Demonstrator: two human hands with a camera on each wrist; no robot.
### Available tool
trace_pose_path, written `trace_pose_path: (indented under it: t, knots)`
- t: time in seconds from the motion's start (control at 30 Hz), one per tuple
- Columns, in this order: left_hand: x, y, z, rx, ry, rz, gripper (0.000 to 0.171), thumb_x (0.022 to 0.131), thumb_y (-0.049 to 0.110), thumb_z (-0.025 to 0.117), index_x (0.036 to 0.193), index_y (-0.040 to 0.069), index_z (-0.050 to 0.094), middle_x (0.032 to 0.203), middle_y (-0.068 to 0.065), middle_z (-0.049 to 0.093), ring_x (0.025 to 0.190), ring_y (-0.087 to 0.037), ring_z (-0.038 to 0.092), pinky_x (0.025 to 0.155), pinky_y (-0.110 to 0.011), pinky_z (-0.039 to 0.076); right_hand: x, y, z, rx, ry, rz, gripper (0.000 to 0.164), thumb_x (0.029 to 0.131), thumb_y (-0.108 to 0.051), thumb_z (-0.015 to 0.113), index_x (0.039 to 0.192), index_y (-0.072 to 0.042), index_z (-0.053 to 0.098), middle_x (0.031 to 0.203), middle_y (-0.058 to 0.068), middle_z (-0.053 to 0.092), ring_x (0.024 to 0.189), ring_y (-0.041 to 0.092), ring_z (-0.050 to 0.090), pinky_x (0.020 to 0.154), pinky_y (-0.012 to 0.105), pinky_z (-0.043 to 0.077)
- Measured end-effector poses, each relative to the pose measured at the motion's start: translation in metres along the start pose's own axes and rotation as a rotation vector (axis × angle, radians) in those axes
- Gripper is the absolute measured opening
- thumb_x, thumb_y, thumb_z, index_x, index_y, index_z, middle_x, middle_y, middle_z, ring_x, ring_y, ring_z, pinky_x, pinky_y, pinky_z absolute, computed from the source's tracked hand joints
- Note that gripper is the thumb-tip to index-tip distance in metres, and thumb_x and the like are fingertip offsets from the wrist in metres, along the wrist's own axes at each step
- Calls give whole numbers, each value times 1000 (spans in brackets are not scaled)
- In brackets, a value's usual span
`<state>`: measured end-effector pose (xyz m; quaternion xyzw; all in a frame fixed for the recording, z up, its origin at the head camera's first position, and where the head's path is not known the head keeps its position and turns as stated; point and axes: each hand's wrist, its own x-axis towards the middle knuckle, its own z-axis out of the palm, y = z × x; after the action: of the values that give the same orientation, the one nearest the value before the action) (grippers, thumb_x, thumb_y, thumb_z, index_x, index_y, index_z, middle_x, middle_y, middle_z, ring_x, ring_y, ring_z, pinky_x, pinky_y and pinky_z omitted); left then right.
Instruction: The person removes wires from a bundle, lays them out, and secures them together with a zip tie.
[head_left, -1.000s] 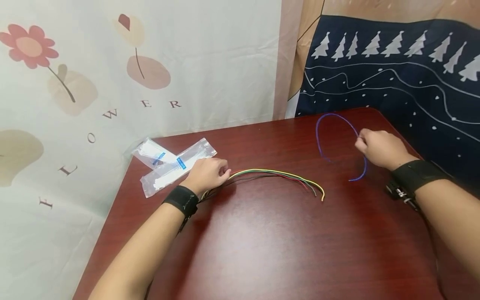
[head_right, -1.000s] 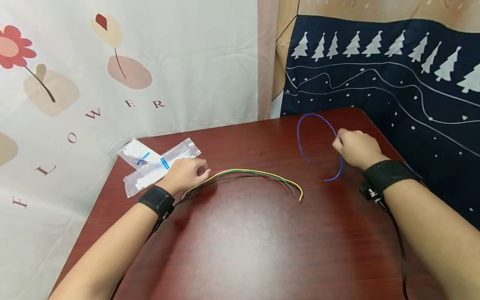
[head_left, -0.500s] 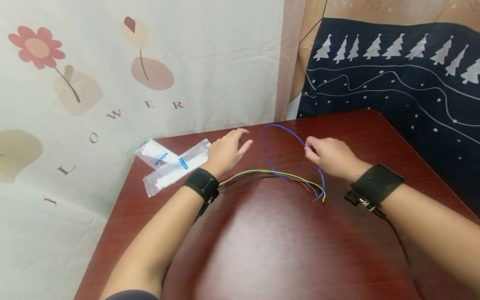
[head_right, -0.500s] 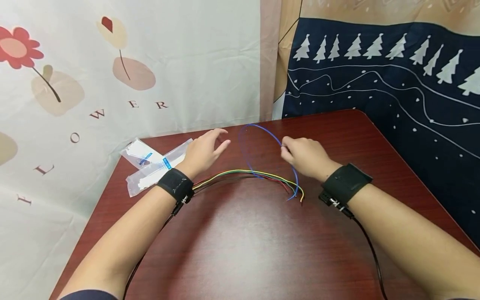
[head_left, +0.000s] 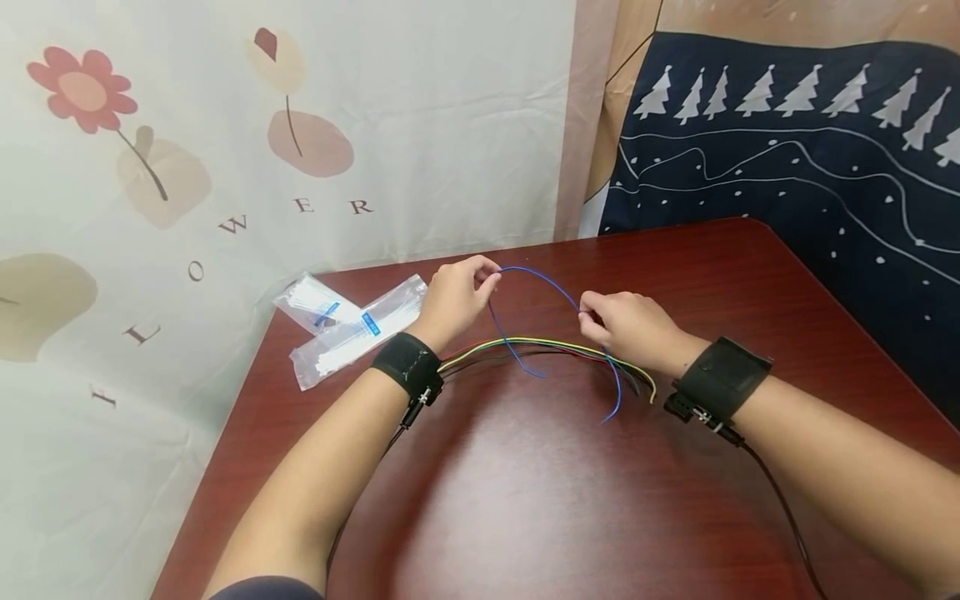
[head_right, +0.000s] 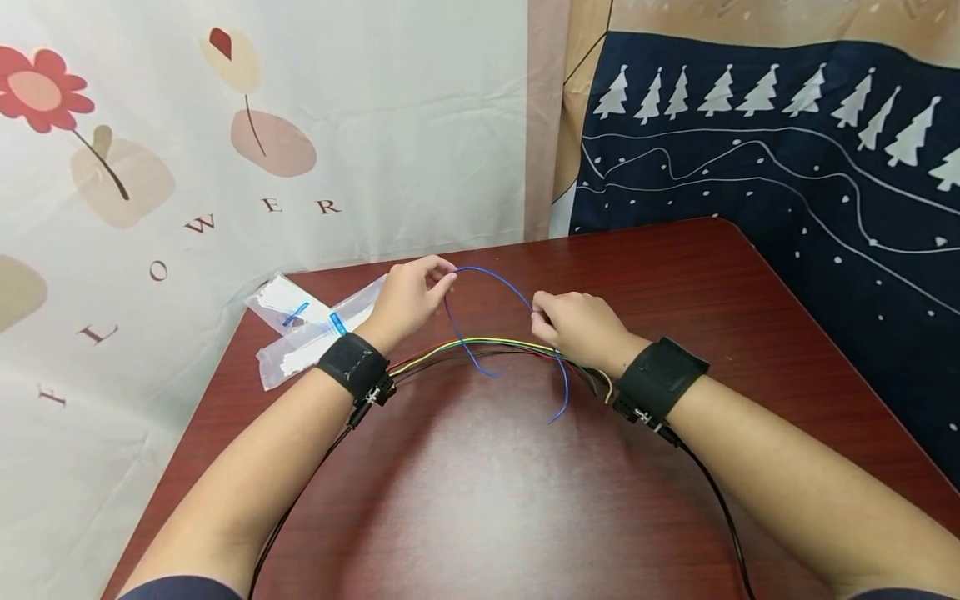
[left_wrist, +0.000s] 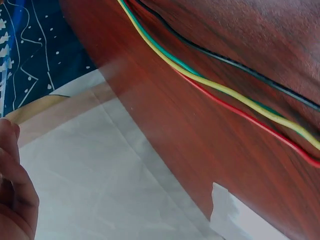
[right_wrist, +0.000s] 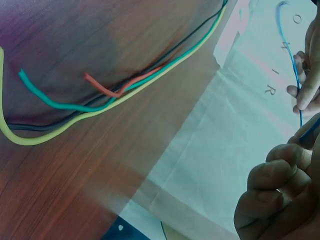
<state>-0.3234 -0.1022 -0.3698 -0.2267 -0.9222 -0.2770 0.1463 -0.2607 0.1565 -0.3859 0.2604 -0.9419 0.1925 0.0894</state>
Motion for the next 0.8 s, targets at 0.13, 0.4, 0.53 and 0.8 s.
trace_pose_path:
  t: [0.13, 0.4, 0.53, 0.8]
  knots:
    - [1, 1, -1, -14, -14, 16, 14, 92, 28, 58, 97, 17, 66, 72, 13, 61, 57, 0, 53, 54, -21, 43, 6, -6, 0, 10, -36, 24, 19, 94, -21, 47, 75, -18, 52, 57, -5, 40, 50, 10, 35, 46, 27, 29]
    - [-1, 6, -1, -58, -63, 80, 12, 91, 21, 60, 96, 12, 66, 73, 8, 63, 59, -2, 55, 55, -22, 44, 44, -28, -4, 63, 22, 58, 17, 96, -28, 49, 98, -16, 61, 74, -4, 57, 61, 13, 49, 54, 30, 41]
    - [-3, 7, 0, -67, -67, 120, 12, 92, 21, 59, 96, 12, 66, 75, 4, 65, 58, -4, 53, 55, -22, 43, 58, -37, -5, 114, 25, 46, 14, 97, -23, 48, 97, -15, 59, 68, -1, 53, 55, 16, 45, 52, 31, 38]
    - [-6, 0, -4, -95, -169, 145, 10, 94, 20, 55, 100, 15, 60, 74, 8, 59, 58, -6, 53, 55, -24, 43, 63, -36, -2, 184, -9, -15, 8, 97, -18, 50, 98, -16, 57, 66, -1, 49, 51, 15, 40, 52, 30, 36]
